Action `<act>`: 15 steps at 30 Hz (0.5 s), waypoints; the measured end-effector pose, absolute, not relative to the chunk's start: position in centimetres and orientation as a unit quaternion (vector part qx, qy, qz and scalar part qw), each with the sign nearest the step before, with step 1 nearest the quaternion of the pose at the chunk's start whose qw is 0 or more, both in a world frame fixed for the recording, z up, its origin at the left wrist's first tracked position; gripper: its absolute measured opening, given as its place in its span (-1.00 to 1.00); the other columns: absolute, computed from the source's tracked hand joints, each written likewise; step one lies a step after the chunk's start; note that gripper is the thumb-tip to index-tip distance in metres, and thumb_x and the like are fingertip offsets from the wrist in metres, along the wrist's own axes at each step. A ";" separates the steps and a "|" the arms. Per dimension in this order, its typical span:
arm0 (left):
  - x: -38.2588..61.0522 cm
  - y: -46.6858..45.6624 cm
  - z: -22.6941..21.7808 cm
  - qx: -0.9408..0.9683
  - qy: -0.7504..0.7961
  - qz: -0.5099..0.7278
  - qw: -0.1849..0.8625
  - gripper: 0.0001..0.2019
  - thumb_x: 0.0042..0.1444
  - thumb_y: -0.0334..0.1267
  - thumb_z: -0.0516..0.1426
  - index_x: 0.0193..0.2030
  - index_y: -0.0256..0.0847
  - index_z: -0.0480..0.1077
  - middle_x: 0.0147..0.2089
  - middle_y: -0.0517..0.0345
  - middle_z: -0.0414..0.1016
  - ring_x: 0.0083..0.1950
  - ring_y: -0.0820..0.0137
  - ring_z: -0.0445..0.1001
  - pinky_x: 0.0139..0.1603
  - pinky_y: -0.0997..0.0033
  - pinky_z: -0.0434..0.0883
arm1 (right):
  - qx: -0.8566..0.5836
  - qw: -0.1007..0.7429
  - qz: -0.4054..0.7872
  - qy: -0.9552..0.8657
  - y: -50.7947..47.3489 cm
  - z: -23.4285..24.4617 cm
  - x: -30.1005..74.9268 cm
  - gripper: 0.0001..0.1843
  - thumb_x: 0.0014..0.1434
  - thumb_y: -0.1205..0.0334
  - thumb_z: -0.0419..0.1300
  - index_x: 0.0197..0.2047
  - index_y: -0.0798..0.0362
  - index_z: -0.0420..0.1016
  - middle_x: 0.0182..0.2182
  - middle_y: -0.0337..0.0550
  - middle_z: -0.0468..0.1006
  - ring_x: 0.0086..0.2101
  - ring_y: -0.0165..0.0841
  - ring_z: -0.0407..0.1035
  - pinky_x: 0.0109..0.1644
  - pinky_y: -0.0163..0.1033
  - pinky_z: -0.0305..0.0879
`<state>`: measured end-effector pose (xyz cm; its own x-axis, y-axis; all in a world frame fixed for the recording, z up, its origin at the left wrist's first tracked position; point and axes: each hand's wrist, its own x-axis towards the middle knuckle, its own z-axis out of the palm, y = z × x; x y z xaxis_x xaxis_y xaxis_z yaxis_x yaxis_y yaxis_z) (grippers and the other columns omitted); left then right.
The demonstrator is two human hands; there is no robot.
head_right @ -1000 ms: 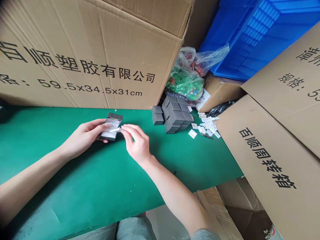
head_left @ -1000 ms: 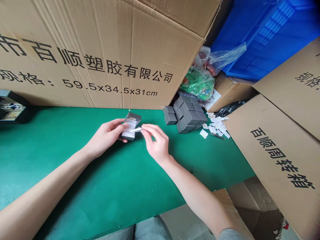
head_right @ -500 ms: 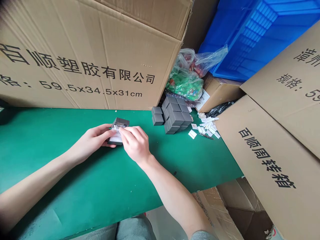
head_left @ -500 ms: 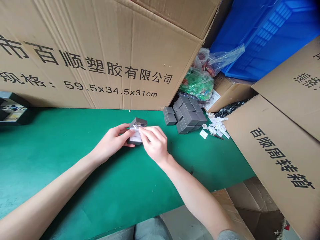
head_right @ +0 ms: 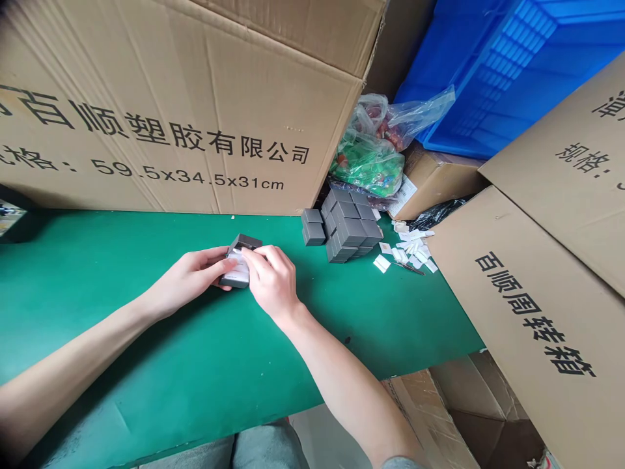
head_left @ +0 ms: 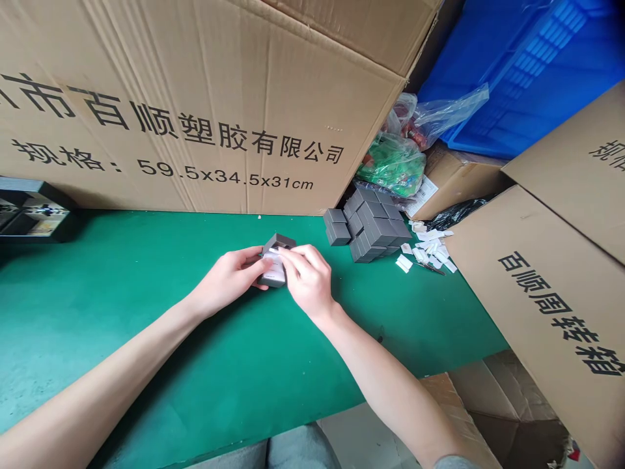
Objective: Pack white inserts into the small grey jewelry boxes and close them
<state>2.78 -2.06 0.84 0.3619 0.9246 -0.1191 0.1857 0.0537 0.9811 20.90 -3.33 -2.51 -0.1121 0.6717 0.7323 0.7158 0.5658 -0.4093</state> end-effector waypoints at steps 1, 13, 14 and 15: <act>2.7 -2.0 0.9 0.609 0.458 0.326 0.559 -0.54 0.20 0.06 0.20 0.10 -0.17 0.56 -0.07 0.09 0.68 -0.17 0.26 0.61 -0.25 0.41 0.61 | -0.462 0.473 -0.030 -0.749 -3.4 -2.6 20.9 -0.72 0.42 0.26 0.12 -0.07 -0.08 0.69 -0.31 -0.10 0.61 -0.29 -0.32 0.48 -0.15 -0.22 0.47; 2.7 -2.2 1.2 0.599 0.461 0.334 0.564 -0.51 0.18 0.06 0.22 0.16 -0.17 0.55 -0.07 0.09 0.68 -0.17 0.25 0.59 -0.24 0.40 0.60 | -0.459 0.493 0.016 -0.739 -3.5 -2.3 20.6 -0.77 0.42 0.21 0.12 -0.11 -0.05 0.63 -0.28 -0.08 0.63 -0.27 -0.28 0.49 -0.08 -0.14 0.47; 2.8 -2.2 1.2 0.599 0.462 0.334 0.563 -0.51 0.17 0.07 0.22 0.15 -0.17 0.55 -0.09 0.09 0.67 -0.19 0.26 0.59 -0.25 0.40 0.60 | -0.459 0.497 0.015 -0.736 -3.4 -2.2 20.7 -0.77 0.42 0.20 0.12 -0.16 -0.04 0.62 -0.30 -0.09 0.62 -0.28 -0.28 0.48 -0.09 -0.14 0.47; 2.8 -2.2 1.2 0.599 0.463 0.333 0.562 -0.50 0.17 0.08 0.23 0.13 -0.17 0.55 -0.10 0.09 0.67 -0.20 0.26 0.58 -0.26 0.40 0.60 | -0.460 0.501 0.013 -0.733 -3.3 -2.2 20.7 -0.76 0.42 0.19 0.11 -0.21 -0.03 0.61 -0.32 -0.09 0.62 -0.29 -0.29 0.48 -0.11 -0.14 0.47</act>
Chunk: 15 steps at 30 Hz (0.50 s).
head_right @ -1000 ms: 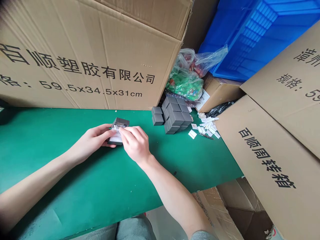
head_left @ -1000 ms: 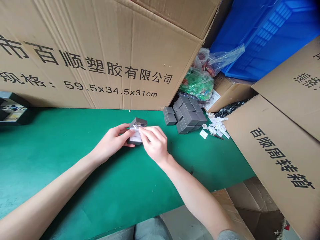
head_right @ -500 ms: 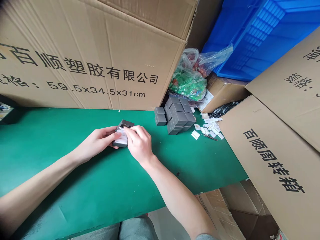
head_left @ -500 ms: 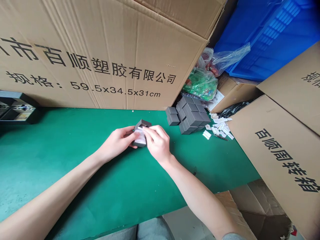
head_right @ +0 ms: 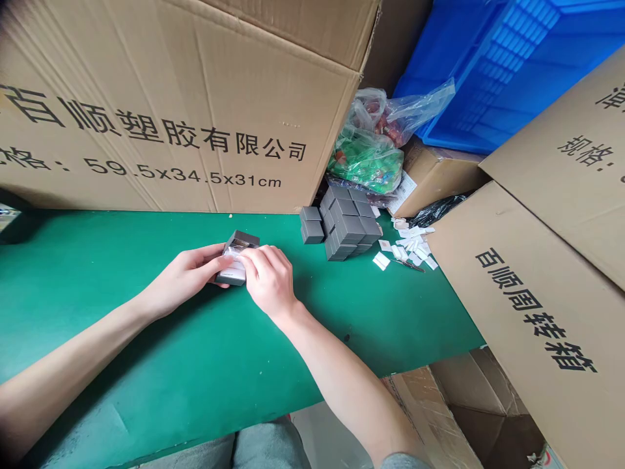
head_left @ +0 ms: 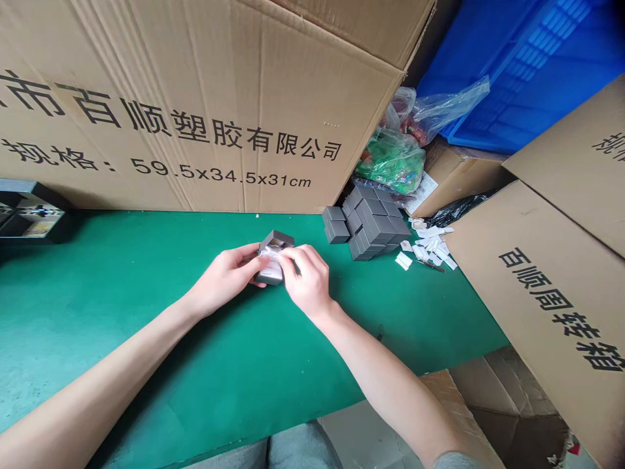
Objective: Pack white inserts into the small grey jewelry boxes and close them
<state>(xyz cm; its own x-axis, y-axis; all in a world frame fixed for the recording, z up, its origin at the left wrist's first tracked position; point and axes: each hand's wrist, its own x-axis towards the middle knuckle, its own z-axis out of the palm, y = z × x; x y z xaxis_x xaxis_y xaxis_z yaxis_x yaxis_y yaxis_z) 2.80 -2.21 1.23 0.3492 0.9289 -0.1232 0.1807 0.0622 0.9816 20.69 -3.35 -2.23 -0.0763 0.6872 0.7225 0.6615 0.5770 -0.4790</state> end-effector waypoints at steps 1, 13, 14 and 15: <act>2.8 -2.2 1.3 0.599 0.465 0.332 0.562 -0.51 0.16 0.09 0.23 0.11 -0.18 0.56 -0.12 0.10 0.67 -0.21 0.27 0.58 -0.27 0.41 0.60 | -0.461 0.502 0.011 -0.732 -3.3 -2.2 20.7 -0.74 0.42 0.19 0.11 -0.25 -0.03 0.59 -0.34 -0.10 0.61 -0.30 -0.30 0.47 -0.13 -0.15 0.47; 2.6 -2.1 1.6 0.625 0.453 0.291 0.565 -0.54 0.20 0.10 0.18 0.07 -0.15 0.60 -0.20 0.10 0.65 -0.26 0.29 0.53 -0.30 0.43 0.55 | -0.483 0.555 0.035 -0.676 -3.3 -1.9 20.8 -0.88 0.36 0.22 0.17 -0.17 0.01 0.54 -0.19 -0.06 0.48 -0.21 -0.35 0.45 -0.17 -0.25 0.48; 2.6 -2.1 1.6 0.628 0.448 0.290 0.566 -0.54 0.20 0.10 0.18 0.08 -0.14 0.60 -0.22 0.11 0.64 -0.28 0.30 0.52 -0.30 0.43 0.54 | -0.485 0.556 0.037 -0.674 -3.2 -1.9 20.8 -0.87 0.36 0.22 0.17 -0.09 0.01 0.52 -0.16 -0.04 0.49 -0.20 -0.34 0.45 -0.16 -0.24 0.49; 2.6 -2.1 1.6 0.632 0.444 0.289 0.565 -0.54 0.20 0.10 0.18 0.08 -0.13 0.60 -0.24 0.12 0.63 -0.29 0.31 0.50 -0.30 0.44 0.53 | -0.485 0.556 0.038 -0.674 -3.2 -1.9 20.7 -0.83 0.36 0.23 0.16 -0.02 0.01 0.50 -0.12 -0.02 0.50 -0.16 -0.32 0.45 -0.14 -0.24 0.49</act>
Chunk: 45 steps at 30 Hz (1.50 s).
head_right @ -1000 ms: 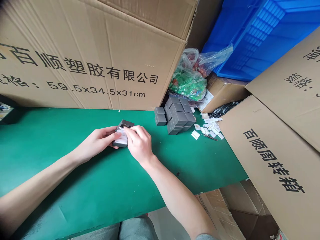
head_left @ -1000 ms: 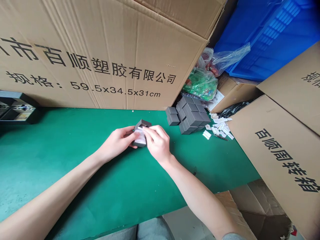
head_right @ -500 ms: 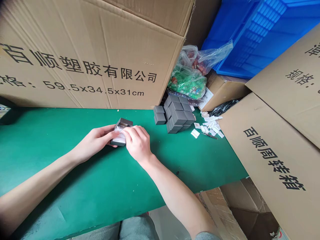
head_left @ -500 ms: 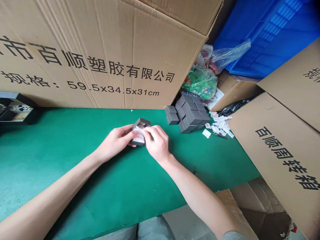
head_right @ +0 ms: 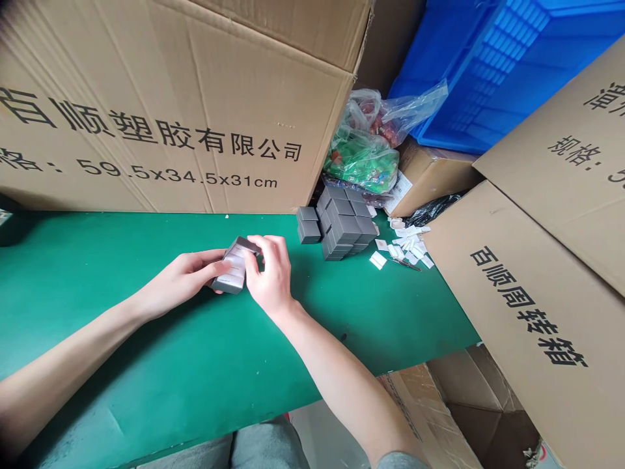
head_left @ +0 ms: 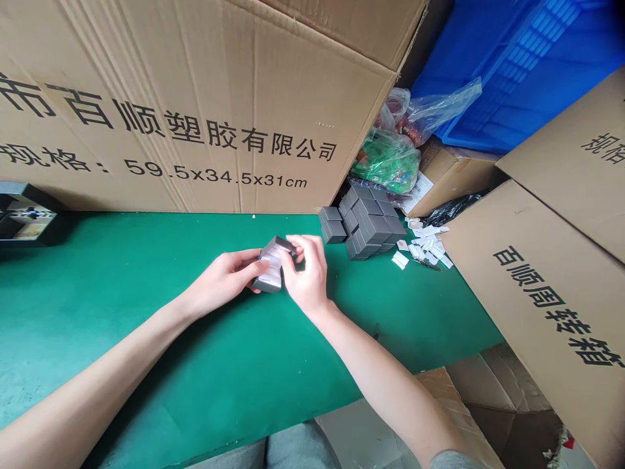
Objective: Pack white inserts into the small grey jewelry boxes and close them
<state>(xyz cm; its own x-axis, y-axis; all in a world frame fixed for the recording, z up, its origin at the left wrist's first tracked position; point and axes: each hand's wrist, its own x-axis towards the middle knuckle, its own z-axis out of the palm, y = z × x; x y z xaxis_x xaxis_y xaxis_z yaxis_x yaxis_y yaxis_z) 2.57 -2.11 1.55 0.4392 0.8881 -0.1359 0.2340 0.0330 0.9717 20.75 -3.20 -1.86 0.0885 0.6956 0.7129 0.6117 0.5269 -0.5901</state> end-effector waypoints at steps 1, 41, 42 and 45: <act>2.5 -2.1 1.5 0.636 0.440 0.289 0.565 -0.54 0.21 0.11 0.18 0.09 -0.12 0.60 -0.25 0.14 0.62 -0.30 0.32 0.49 -0.30 0.44 0.53 | -0.483 0.555 0.040 -0.676 -3.2 -1.8 20.7 -0.78 0.36 0.22 0.14 0.04 0.02 0.48 -0.08 0.01 0.51 -0.12 -0.30 0.46 -0.12 -0.23 0.50; 0.5 -0.3 -0.1 0.435 0.365 0.389 0.725 -0.28 -0.13 -0.11 0.50 0.24 0.05 0.52 -0.04 0.00 0.68 0.08 0.07 0.61 0.18 0.07 0.55 | -0.326 0.394 0.714 -0.479 -0.2 -0.7 25.6 -0.43 0.03 0.01 0.52 0.08 -0.08 0.54 -0.07 -0.19 0.60 -0.12 -0.38 0.46 -0.08 -0.32 0.43; 0.5 -0.4 -0.1 0.438 0.368 0.383 0.726 -0.25 -0.15 -0.12 0.51 0.25 0.03 0.51 -0.08 0.00 0.68 0.02 0.10 0.62 0.14 0.11 0.57 | -0.323 0.384 0.715 -0.486 -0.2 -0.7 25.7 -0.41 0.04 0.02 0.52 0.12 -0.08 0.52 -0.09 -0.19 0.60 -0.14 -0.39 0.45 -0.09 -0.33 0.41; 0.3 -0.5 0.0 0.445 0.369 0.368 0.728 -0.22 -0.19 -0.12 0.52 0.26 0.00 0.50 -0.15 0.01 0.67 -0.08 0.16 0.63 0.01 0.24 0.58 | -0.317 0.365 0.716 -0.503 -0.2 -0.6 26.0 -0.39 0.06 0.03 0.51 0.15 -0.07 0.51 -0.11 -0.17 0.60 -0.18 -0.40 0.44 -0.14 -0.33 0.37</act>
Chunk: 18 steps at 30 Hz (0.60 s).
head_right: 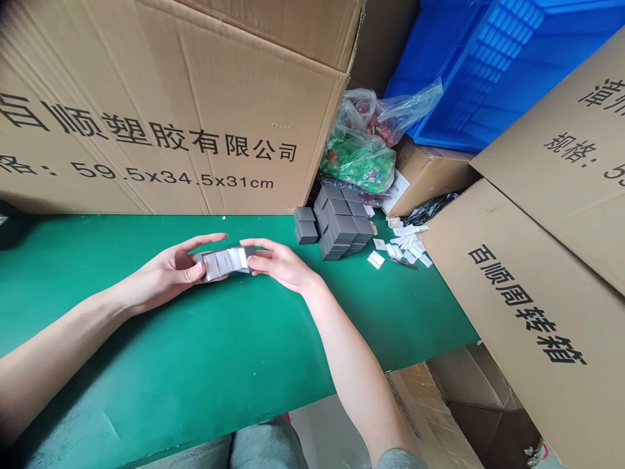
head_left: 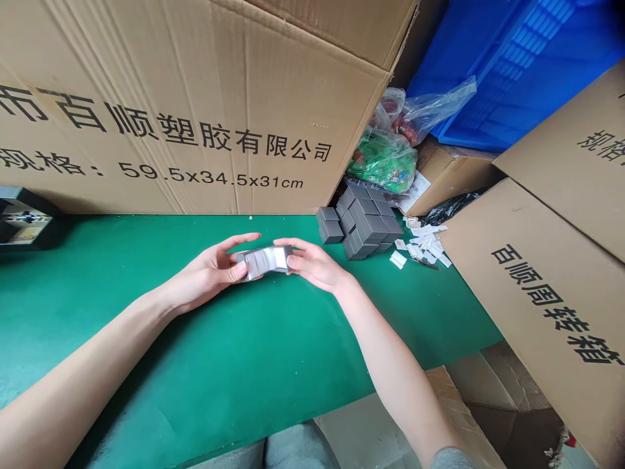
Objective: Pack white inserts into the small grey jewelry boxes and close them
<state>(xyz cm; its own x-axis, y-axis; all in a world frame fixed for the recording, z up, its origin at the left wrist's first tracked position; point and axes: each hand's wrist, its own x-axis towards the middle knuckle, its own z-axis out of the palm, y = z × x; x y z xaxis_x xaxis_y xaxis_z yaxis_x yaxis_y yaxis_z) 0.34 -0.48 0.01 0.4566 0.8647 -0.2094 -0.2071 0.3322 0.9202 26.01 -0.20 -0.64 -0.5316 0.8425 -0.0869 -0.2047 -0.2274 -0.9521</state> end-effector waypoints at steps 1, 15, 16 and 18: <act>0.3 -0.5 0.0 0.448 0.367 0.367 0.728 -0.23 -0.19 -0.12 0.53 0.25 -0.01 0.51 -0.15 0.01 0.67 -0.10 0.18 0.63 -0.03 0.28 0.57 | -0.318 0.364 0.714 -0.507 -0.2 -0.7 26.0 -0.40 0.06 0.03 0.51 0.15 -0.06 0.52 -0.11 -0.16 0.60 -0.18 -0.39 0.44 -0.14 -0.33 0.36; 0.6 -0.6 0.1 0.499 0.385 0.369 0.683 -0.23 -0.14 -0.02 0.49 0.26 -0.02 0.47 -0.17 0.02 0.65 -0.16 0.19 0.58 -0.12 0.27 0.51 | -0.348 0.395 0.670 -0.523 -0.4 -1.1 25.3 -0.44 0.06 0.03 0.49 0.11 -0.05 0.56 -0.13 -0.17 0.63 -0.17 -0.37 0.46 -0.09 -0.28 0.40; 0.6 -0.7 0.1 0.503 0.387 0.370 0.678 -0.24 -0.14 -0.01 0.49 0.26 -0.02 0.48 -0.17 0.02 0.64 -0.17 0.19 0.58 -0.11 0.25 0.51 | -0.351 0.395 0.668 -0.524 -0.5 -1.0 25.3 -0.44 0.06 0.03 0.49 0.11 -0.06 0.55 -0.12 -0.17 0.63 -0.16 -0.36 0.47 -0.09 -0.27 0.40; 0.6 -0.7 0.0 0.513 0.393 0.371 0.667 -0.24 -0.14 0.00 0.49 0.25 -0.03 0.48 -0.18 0.02 0.64 -0.19 0.19 0.56 -0.10 0.23 0.51 | -0.358 0.395 0.662 -0.526 -0.5 -1.0 25.2 -0.42 0.05 0.02 0.49 0.12 -0.05 0.55 -0.11 -0.16 0.63 -0.16 -0.35 0.47 -0.08 -0.26 0.41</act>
